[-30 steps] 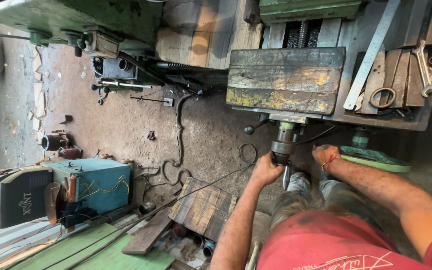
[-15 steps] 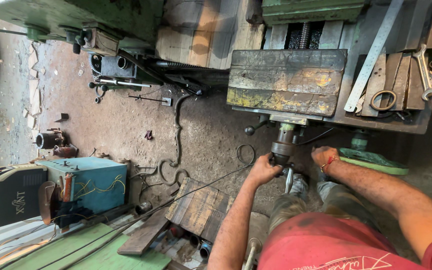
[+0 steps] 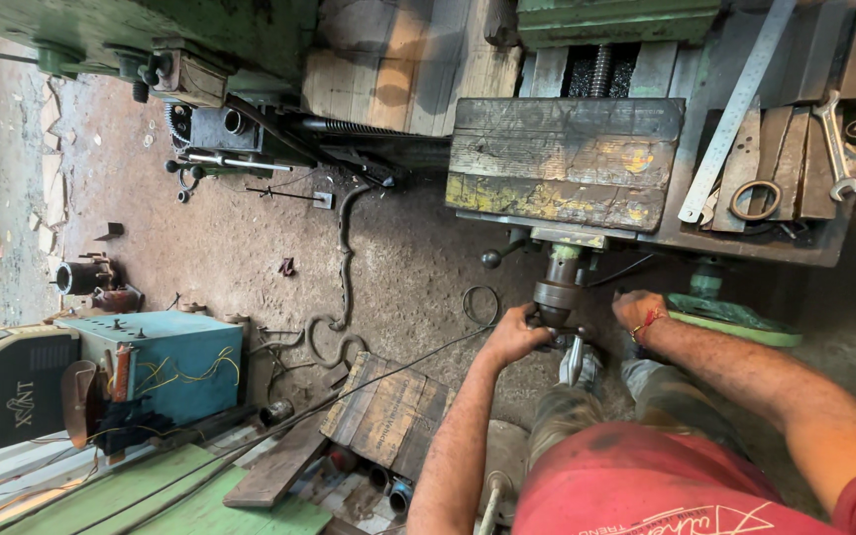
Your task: The person operates a vertical milling machine, using both hands to turn the handwheels and levers to adjust the machine's position. The person is wearing a red t-shirt and grey pants.
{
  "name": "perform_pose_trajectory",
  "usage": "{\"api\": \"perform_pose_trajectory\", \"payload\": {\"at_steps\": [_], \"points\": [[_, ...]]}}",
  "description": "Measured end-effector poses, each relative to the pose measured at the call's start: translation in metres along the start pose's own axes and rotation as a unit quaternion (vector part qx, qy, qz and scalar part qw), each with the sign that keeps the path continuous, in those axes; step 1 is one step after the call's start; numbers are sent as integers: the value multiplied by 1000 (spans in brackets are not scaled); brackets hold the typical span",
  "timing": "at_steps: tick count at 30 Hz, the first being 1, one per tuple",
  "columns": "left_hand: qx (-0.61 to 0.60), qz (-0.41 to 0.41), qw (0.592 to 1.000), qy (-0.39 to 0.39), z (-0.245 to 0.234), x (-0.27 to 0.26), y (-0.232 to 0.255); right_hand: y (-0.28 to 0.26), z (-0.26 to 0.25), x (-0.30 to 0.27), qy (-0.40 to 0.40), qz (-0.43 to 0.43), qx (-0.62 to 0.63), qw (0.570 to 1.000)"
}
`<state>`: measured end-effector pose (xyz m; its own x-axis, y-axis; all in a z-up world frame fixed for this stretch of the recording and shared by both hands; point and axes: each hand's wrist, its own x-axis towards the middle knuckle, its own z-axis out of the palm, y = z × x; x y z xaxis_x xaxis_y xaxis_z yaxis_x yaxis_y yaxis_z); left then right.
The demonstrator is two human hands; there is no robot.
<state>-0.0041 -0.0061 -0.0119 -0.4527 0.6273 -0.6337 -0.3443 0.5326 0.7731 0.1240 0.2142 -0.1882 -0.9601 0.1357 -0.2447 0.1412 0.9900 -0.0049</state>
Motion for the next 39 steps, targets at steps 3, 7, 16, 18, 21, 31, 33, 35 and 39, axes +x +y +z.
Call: {"api": "perform_pose_trajectory", "payload": {"at_steps": [3,7,16,18,21,31,33,35,39], "points": [[25,23,999,-2,-2,2,-4,0,-1,1,-20,7,25,999],[2,4,1000,-13,-5,5,-6,0,0,0,-15,7,16,1000],[-18,0,999,-40,-12,6,-6,2,1,0,-23,8,17,1000],[-28,0,999,-44,-13,7,-9,1,2,1,-44,22,22,999],[-21,8,999,-38,-13,7,-9,1,3,-1,4,1,-6,1000],[-54,-11,997,-62,-17,9,-8,3,6,-1,-52,-8,-5,999],[-53,-15,997,-57,-19,12,-15,3,6,-2,-2,-23,-15,1000],[-69,-16,995,-68,-20,17,-23,3,6,-3,22,-28,-23,999],[-67,-6,994,-85,-25,23,-35,2,6,-3,28,-20,-37,999]]}}
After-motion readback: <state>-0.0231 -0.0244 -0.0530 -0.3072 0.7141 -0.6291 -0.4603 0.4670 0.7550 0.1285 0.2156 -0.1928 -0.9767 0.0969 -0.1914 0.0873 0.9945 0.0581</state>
